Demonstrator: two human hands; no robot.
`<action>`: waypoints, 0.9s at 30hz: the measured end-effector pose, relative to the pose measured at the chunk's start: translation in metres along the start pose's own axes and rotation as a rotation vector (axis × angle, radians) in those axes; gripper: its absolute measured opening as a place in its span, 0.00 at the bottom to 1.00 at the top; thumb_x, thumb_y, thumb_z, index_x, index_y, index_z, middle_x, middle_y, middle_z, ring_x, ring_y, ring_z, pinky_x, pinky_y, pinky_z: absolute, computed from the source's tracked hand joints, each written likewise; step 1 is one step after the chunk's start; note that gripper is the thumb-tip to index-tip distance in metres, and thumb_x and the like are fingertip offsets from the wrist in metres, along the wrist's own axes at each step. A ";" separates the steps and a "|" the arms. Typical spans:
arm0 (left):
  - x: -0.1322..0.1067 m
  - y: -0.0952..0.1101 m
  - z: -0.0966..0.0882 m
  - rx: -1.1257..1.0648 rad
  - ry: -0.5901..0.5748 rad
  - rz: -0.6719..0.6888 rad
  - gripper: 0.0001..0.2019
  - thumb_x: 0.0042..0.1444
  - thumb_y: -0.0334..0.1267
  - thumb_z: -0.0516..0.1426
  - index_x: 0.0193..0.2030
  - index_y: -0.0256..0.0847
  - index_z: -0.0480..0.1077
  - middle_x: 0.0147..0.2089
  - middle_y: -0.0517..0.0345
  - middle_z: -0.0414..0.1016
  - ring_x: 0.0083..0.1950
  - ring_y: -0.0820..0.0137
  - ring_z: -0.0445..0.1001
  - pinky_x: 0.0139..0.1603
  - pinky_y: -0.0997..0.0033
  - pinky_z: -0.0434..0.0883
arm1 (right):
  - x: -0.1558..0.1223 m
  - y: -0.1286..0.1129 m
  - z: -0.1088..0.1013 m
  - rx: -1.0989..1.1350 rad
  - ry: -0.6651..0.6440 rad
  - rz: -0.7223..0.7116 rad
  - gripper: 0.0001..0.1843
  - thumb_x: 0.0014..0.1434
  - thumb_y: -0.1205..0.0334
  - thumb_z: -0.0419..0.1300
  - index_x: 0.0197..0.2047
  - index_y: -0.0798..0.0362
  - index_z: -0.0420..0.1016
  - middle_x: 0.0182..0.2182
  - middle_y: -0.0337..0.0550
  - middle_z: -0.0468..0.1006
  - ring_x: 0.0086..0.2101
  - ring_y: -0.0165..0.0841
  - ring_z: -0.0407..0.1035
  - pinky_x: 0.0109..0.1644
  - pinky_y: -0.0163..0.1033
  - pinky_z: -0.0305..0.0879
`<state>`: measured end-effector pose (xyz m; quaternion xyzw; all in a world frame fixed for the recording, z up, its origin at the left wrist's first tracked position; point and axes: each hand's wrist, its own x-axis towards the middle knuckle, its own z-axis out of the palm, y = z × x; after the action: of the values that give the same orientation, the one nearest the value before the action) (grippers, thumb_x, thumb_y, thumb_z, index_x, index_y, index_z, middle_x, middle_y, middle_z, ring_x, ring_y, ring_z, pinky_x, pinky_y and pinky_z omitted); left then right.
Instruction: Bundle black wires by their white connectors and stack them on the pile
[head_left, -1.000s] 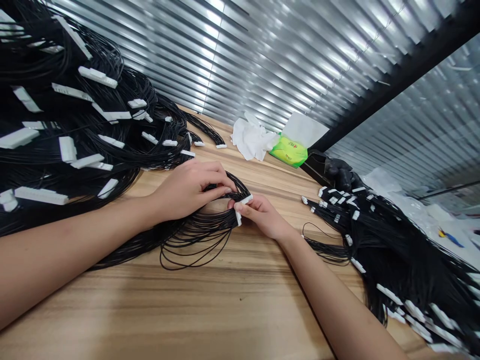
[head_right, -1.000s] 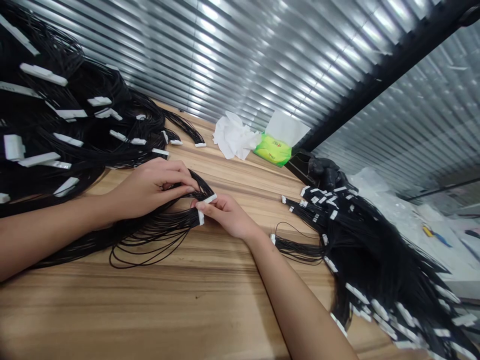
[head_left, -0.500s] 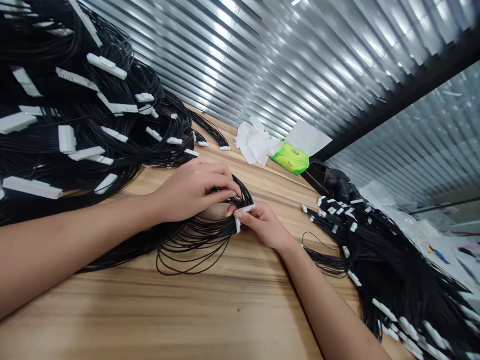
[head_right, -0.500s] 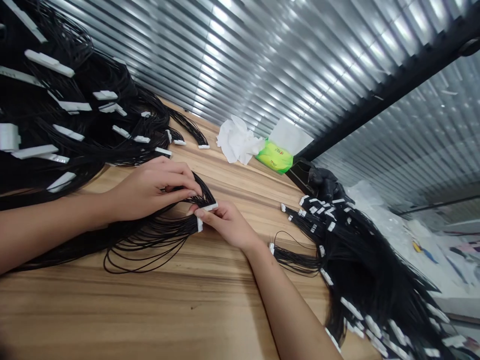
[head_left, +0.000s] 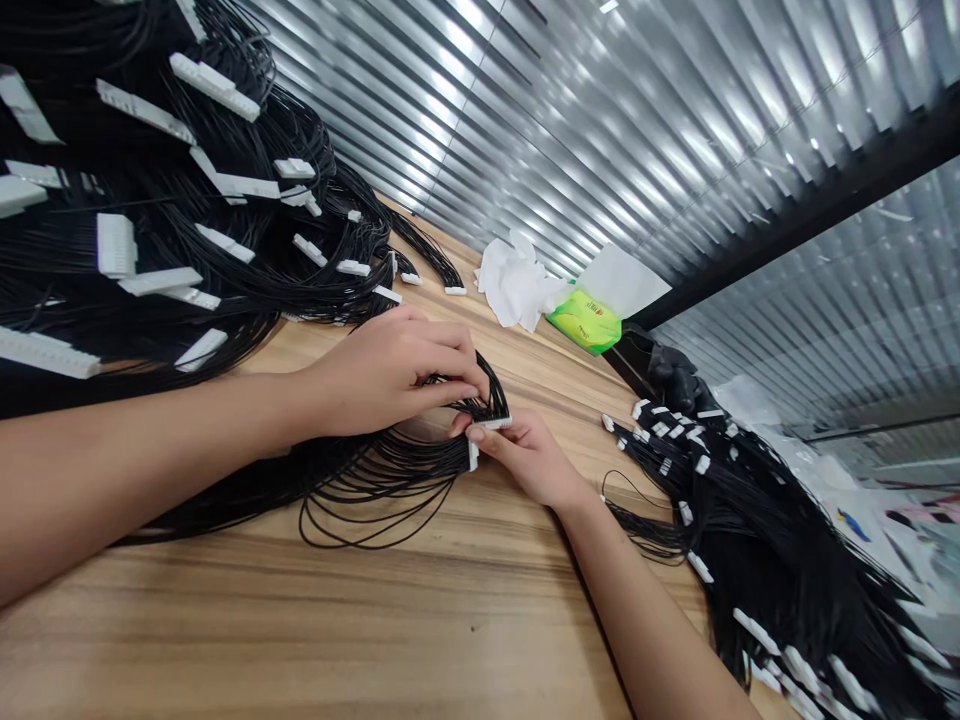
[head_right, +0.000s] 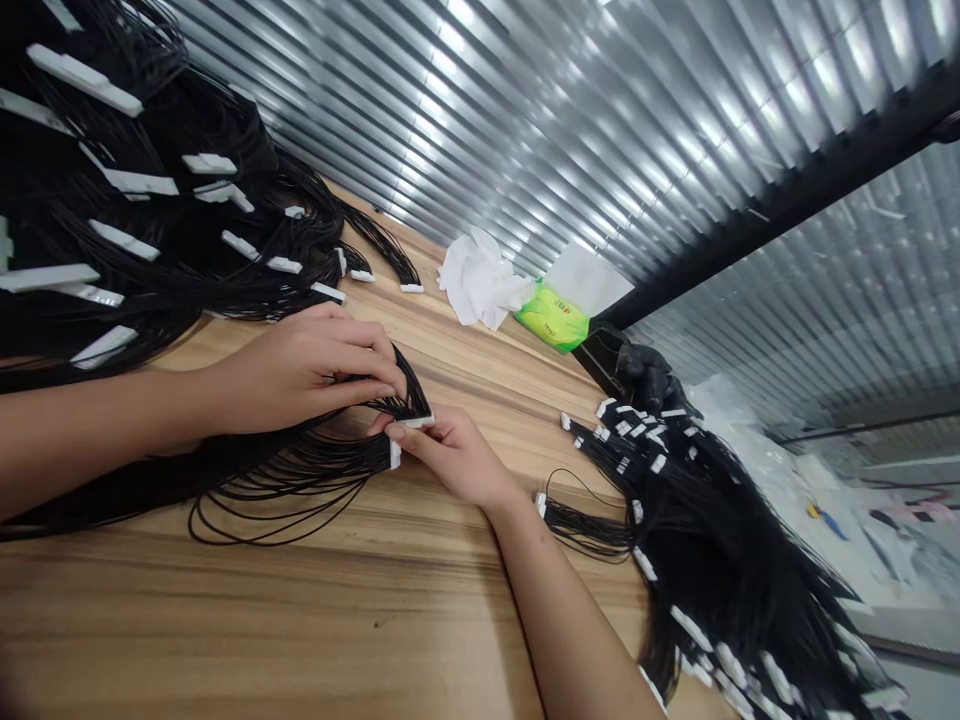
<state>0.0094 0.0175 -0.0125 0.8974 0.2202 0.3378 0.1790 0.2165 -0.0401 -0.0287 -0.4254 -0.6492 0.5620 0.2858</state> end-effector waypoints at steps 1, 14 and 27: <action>0.000 0.000 0.000 0.016 0.000 0.004 0.12 0.62 0.42 0.51 0.41 0.49 0.76 0.40 0.61 0.77 0.40 0.71 0.72 0.44 0.69 0.59 | 0.000 0.000 0.000 0.000 0.000 0.005 0.17 0.57 0.49 0.59 0.41 0.53 0.79 0.34 0.42 0.76 0.34 0.31 0.67 0.42 0.37 0.65; 0.000 -0.001 -0.002 0.146 -0.031 0.085 0.11 0.60 0.40 0.53 0.41 0.52 0.77 0.37 0.60 0.76 0.35 0.71 0.68 0.43 0.67 0.58 | -0.001 -0.002 0.000 -0.022 0.000 0.008 0.15 0.58 0.51 0.59 0.40 0.53 0.79 0.32 0.41 0.77 0.33 0.30 0.68 0.42 0.37 0.65; -0.001 -0.002 -0.001 0.221 0.016 0.169 0.10 0.62 0.38 0.52 0.41 0.47 0.76 0.37 0.61 0.76 0.33 0.74 0.66 0.39 0.69 0.57 | -0.002 -0.001 -0.001 -0.036 -0.006 -0.002 0.14 0.60 0.53 0.58 0.42 0.52 0.79 0.34 0.41 0.77 0.32 0.29 0.68 0.41 0.35 0.65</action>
<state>0.0077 0.0185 -0.0131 0.9243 0.1810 0.3325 0.0484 0.2181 -0.0413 -0.0276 -0.4283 -0.6605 0.5513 0.2765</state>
